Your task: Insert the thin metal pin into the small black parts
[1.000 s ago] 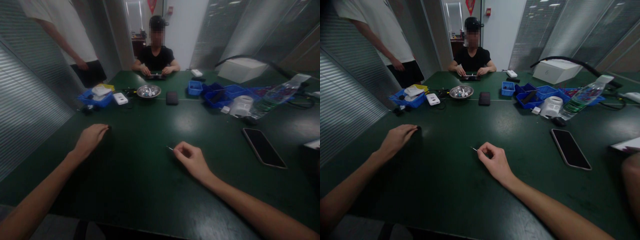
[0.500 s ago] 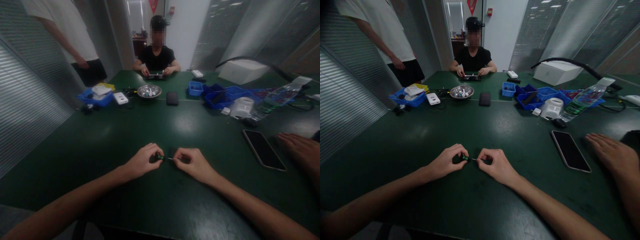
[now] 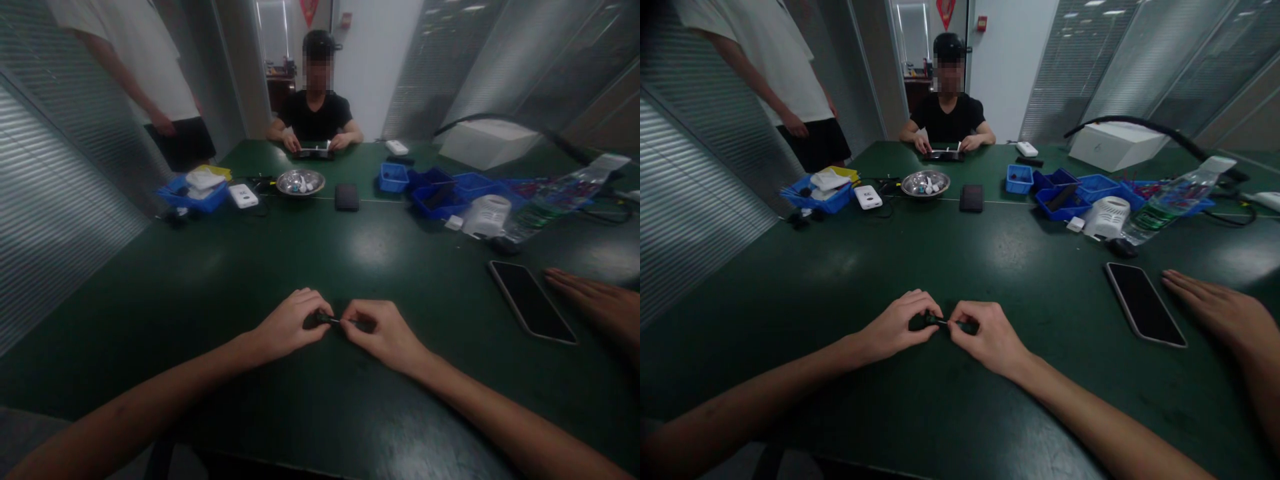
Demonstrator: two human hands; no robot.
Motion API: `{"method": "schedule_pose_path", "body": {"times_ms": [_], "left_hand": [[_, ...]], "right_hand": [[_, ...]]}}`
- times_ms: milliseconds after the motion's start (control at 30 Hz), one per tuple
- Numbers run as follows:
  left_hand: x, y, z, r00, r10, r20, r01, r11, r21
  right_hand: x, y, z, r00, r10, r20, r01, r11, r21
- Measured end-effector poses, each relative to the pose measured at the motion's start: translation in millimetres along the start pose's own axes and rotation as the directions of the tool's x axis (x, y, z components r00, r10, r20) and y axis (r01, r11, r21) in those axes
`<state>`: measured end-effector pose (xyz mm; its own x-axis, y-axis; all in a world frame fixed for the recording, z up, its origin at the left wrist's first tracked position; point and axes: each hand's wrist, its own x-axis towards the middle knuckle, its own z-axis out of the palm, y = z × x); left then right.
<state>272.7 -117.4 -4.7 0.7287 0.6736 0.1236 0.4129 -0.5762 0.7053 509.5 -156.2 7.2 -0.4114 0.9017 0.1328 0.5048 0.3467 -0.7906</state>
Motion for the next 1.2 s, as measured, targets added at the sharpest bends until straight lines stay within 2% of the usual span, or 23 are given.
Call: {"method": "schedule_pose_path", "body": {"times_ms": [133, 267, 467, 600, 700, 767, 833, 933, 1033, 1200], "left_hand": [[1.1, 0.3, -0.5, 1.0, -0.005, 0.012, 0.005, 1.0, 0.015], [-0.5, 0.9, -2.6, 1.0, 0.021, -0.005, -0.021, 1.0, 0.015], [-21.9, 0.2, -14.6, 0.996, 0.06, 0.067, -0.062, 0.998, 0.028], [-40.0, -28.3, -37.8, 0.999, 0.029, 0.035, -0.033, 0.995, 0.098], [-49.6, -66.7, -73.3, 0.994, -0.067, -0.081, 0.08, 0.982, 0.169], [-56.8, -95.4, -102.6, 0.969, -0.16, -0.187, 0.2, 0.954, 0.224], [-67.1, -122.5, -130.6, 0.924, -0.257, -0.282, 0.334, 0.902, 0.274], [-87.3, -153.5, -161.2, 0.85, -0.338, -0.403, 0.47, 0.832, 0.295], [-106.1, -168.0, -176.3, 0.788, -0.397, -0.471, 0.556, 0.788, 0.265], [-121.5, -171.0, -187.9, 0.724, -0.506, -0.468, 0.642, 0.743, 0.189]], "right_hand": [[1.2, -3.9, 6.5, 0.999, -0.036, -0.027, 0.037, 0.998, 0.044], [-1.8, -3.0, 4.8, 0.998, 0.015, -0.055, -0.011, 0.997, 0.075], [-6.2, 0.6, 1.3, 0.995, 0.062, -0.08, -0.053, 0.993, 0.102], [-6.8, 2.6, 2.1, 0.994, 0.065, -0.083, -0.056, 0.993, 0.101], [-7.8, 3.7, 1.9, 0.995, 0.061, -0.078, -0.053, 0.994, 0.097], [-8.4, 3.8, 1.6, 0.995, 0.058, -0.076, -0.05, 0.994, 0.101], [-8.6, 3.7, 1.3, 0.996, 0.057, -0.071, -0.049, 0.993, 0.108], [-7.9, 3.0, 1.0, 0.996, 0.055, -0.065, -0.048, 0.993, 0.111], [-6.8, 2.0, 1.1, 0.996, 0.055, -0.066, -0.048, 0.994, 0.103], [-7.1, 1.6, 1.7, 0.997, 0.052, -0.065, -0.045, 0.993, 0.107]]}}
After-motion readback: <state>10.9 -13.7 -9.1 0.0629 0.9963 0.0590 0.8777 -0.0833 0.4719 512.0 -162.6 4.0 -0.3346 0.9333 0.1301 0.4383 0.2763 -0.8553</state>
